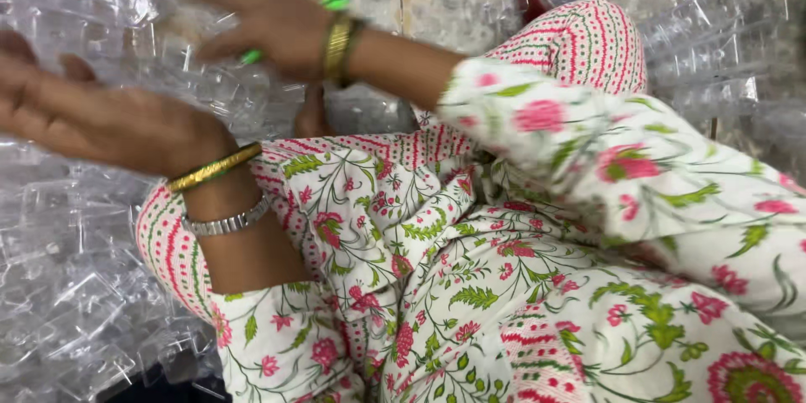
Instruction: The person sits on the floor surrounded by piles of clear plastic boxes and marks each box with a green marker, handling the boxes one at a time and setting marked boxes aside.
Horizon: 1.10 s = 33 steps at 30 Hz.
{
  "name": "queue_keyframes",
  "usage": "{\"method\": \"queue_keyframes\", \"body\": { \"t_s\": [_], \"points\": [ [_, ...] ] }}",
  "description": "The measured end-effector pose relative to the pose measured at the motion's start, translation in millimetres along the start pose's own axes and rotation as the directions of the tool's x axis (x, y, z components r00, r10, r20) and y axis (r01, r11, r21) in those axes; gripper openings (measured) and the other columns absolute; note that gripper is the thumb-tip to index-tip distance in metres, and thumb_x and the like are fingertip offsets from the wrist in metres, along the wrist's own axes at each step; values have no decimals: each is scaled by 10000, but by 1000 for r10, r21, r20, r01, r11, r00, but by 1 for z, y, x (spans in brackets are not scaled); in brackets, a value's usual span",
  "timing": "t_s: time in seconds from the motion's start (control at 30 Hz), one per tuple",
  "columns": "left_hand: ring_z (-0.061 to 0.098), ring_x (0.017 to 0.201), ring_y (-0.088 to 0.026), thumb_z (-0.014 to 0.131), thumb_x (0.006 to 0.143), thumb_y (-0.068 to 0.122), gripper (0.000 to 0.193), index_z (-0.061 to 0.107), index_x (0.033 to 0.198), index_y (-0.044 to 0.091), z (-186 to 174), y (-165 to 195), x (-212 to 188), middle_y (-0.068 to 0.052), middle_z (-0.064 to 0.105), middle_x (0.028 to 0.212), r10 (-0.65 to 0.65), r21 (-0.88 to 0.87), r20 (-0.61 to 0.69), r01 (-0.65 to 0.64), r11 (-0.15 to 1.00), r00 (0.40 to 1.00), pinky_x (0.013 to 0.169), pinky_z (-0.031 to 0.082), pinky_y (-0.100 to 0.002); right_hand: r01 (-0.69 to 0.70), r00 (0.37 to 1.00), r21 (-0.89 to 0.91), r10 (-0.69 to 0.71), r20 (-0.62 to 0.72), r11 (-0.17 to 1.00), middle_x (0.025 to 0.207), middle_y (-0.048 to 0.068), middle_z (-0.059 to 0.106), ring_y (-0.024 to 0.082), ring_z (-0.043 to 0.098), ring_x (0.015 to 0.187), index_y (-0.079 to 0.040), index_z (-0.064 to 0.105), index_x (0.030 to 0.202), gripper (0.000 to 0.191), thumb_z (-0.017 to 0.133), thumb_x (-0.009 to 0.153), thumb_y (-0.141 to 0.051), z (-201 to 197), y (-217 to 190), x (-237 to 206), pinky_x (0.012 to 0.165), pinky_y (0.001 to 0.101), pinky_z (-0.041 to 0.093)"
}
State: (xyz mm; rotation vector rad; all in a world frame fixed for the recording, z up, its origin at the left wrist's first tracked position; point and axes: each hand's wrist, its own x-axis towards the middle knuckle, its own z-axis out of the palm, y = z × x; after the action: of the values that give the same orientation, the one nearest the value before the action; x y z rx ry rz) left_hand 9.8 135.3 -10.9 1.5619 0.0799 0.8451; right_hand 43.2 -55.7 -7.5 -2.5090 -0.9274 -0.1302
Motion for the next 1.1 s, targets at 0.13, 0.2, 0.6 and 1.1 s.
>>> {"method": "queue_keyframes", "body": {
  "t_s": [0.13,0.2,0.6,1.1],
  "points": [
    [533,1303,-325,519,1142,349,473,486,1378,-60,-12,-20,2,-233,561,1374,-89,-477,-149,8,879,985,1134,494,-522,-29,985,29,24,171,999,1599,160,285,430,190,1470,-462,764,1138,345,729,859,-261,35,-36,42,1093,771,140],
    [529,1301,-322,531,1129,320,447,507,1320,-83,-14,-25,1,-230,560,1334,-101,-462,-124,33,886,987,1117,506,-525,-262,901,-46,261,345,964,1644,74,249,396,150,1531,-477,747,1155,290,698,919,-316,33,-27,38,1169,794,75],
    [606,1257,-294,533,1074,287,370,572,1249,-37,-3,-2,0,-213,653,1292,-160,-315,89,180,932,983,1056,522,-455,-434,864,68,394,312,898,1303,71,700,276,659,1190,-271,747,1274,506,575,881,-1,-54,81,-92,1054,427,525],
    [629,755,-101,700,1034,159,137,644,1109,61,49,11,-7,-38,700,952,-336,-255,188,376,891,923,631,496,-246,-352,907,11,344,-241,936,1366,147,641,346,673,1097,-111,688,1367,497,736,880,-24,-45,71,-151,881,435,550]
  ]
}}
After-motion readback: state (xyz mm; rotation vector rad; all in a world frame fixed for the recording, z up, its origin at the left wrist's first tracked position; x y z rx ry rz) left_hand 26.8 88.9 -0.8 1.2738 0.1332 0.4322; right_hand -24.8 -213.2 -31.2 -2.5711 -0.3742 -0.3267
